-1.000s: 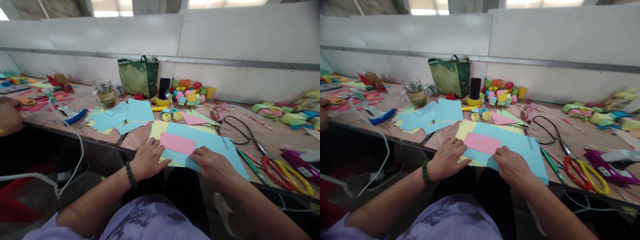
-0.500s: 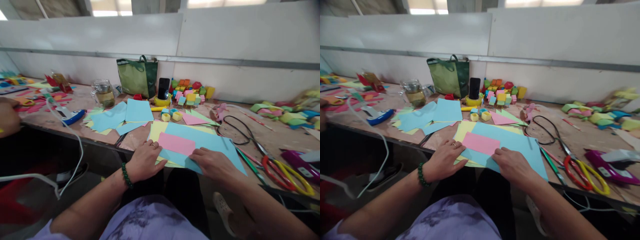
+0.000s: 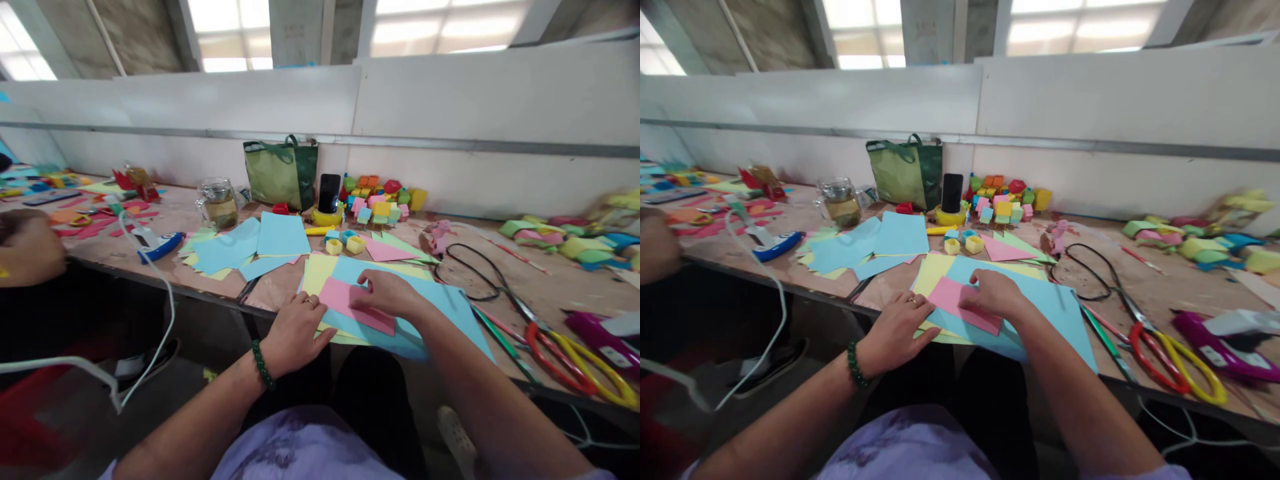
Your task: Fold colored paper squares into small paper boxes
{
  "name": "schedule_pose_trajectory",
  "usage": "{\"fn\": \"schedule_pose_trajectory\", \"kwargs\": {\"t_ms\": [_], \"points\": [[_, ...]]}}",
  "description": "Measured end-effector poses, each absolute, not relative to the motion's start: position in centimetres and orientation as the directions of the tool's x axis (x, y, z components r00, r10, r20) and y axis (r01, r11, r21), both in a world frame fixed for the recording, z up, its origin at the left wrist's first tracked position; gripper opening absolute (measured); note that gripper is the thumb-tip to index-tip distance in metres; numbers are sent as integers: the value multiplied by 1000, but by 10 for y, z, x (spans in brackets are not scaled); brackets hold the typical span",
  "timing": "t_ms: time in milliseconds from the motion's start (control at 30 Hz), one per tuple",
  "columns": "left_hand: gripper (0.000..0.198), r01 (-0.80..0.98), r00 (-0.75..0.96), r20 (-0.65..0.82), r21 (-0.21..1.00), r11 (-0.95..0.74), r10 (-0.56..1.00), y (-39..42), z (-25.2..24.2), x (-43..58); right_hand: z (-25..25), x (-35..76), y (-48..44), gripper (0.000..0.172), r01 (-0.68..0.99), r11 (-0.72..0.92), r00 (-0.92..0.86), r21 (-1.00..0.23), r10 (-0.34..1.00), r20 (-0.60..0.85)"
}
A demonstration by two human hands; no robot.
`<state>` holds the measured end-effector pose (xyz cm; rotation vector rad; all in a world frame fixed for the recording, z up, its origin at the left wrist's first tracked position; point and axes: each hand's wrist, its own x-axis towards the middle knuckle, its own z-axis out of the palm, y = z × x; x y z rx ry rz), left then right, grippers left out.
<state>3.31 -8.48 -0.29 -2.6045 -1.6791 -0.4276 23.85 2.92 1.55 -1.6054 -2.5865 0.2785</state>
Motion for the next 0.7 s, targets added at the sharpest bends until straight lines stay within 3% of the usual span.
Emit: {"fn": "schedule_pose_trajectory", "kwargs": {"t_ms": [100, 200, 267, 333, 400, 500, 600, 700], "points": [[31, 896, 371, 261, 152, -417, 891, -85, -5, 36, 19, 241, 27, 25, 847, 495, -505, -196, 863, -1], [44, 883, 285, 397, 246, -400, 872, -80, -6, 33, 27, 243, 18, 22, 814, 557, -553, -165, 830, 79], [71, 855, 199, 525, 320, -408, 828, -76, -5, 29, 34, 246, 8, 23, 719, 684, -650, -122, 725, 227], [87, 801, 178, 616, 362, -476, 767, -73, -3, 24, 40, 249, -3, 21, 564, 825, -729, -33, 516, 450], [73, 741, 223, 684, 344, -577, 694, -73, -2, 21, 44, 251, -15, 16, 454, 887, -708, 80, 305, 637], [33, 737, 278, 794, 185, -650, 540, -79, -4, 24, 42, 251, -29, 18, 422, 882, -677, 208, 154, 719], [22, 787, 334, 829, 16, -617, 448, -88, -9, 36, 29, 249, -38, 17, 502, 832, -664, 237, 195, 722], [23, 800, 407, 768, -38, -599, 495, -94, -9, 46, 11, 250, -43, 14, 536, 826, -655, 173, 278, 702]]}}
